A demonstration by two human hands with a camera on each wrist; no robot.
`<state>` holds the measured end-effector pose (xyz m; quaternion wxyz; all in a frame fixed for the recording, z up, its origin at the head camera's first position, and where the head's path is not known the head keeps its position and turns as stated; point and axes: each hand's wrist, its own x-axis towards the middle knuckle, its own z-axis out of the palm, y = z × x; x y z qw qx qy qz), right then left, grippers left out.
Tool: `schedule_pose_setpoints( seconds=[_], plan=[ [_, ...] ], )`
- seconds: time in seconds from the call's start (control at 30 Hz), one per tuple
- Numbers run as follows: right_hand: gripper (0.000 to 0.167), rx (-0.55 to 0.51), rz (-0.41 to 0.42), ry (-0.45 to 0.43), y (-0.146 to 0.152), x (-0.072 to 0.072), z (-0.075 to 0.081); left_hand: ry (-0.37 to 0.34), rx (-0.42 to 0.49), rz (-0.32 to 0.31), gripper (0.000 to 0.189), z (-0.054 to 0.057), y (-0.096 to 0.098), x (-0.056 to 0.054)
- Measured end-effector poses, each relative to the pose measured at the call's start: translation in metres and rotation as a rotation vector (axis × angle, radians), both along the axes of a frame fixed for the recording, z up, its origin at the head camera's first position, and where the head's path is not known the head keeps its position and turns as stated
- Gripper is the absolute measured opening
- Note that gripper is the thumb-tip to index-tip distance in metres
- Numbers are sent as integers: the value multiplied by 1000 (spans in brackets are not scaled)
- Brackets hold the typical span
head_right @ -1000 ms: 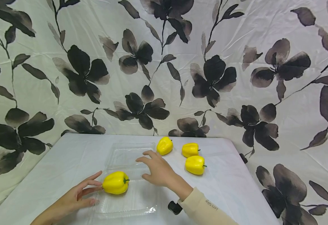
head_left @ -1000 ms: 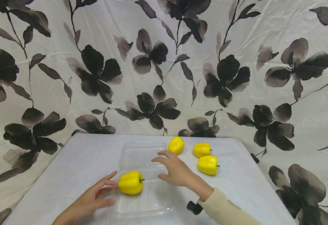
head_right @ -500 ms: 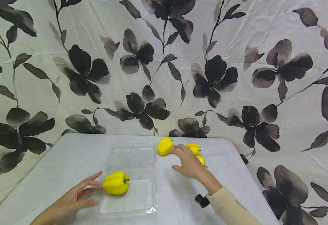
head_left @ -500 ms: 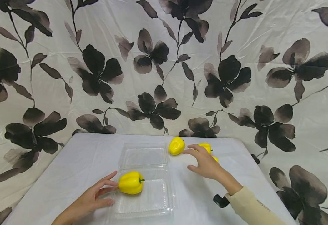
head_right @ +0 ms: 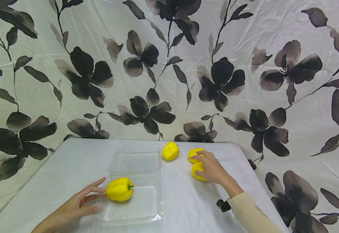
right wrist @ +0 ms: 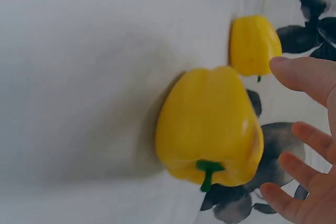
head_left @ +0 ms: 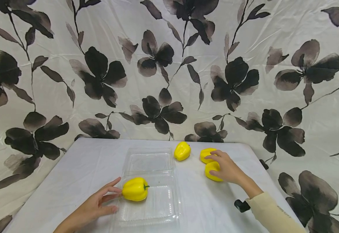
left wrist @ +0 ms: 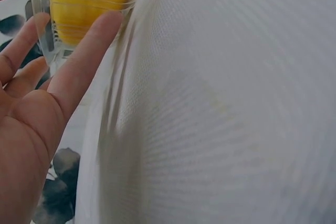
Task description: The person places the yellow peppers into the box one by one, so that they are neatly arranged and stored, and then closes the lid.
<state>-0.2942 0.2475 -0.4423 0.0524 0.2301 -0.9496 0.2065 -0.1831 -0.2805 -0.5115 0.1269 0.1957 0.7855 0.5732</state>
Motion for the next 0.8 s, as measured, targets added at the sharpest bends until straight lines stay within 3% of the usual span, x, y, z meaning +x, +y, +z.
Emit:
schedule_pose_setpoints(
  seconds=[0.3, 0.8],
  plan=[
    [52, -12, 22, -25, 14, -6, -13, 18, -18, 6, 47, -2, 0, 1],
    [45, -27, 61, -56, 25, -4, -19, 4, -1, 5, 47, -2, -1, 0]
  ],
)
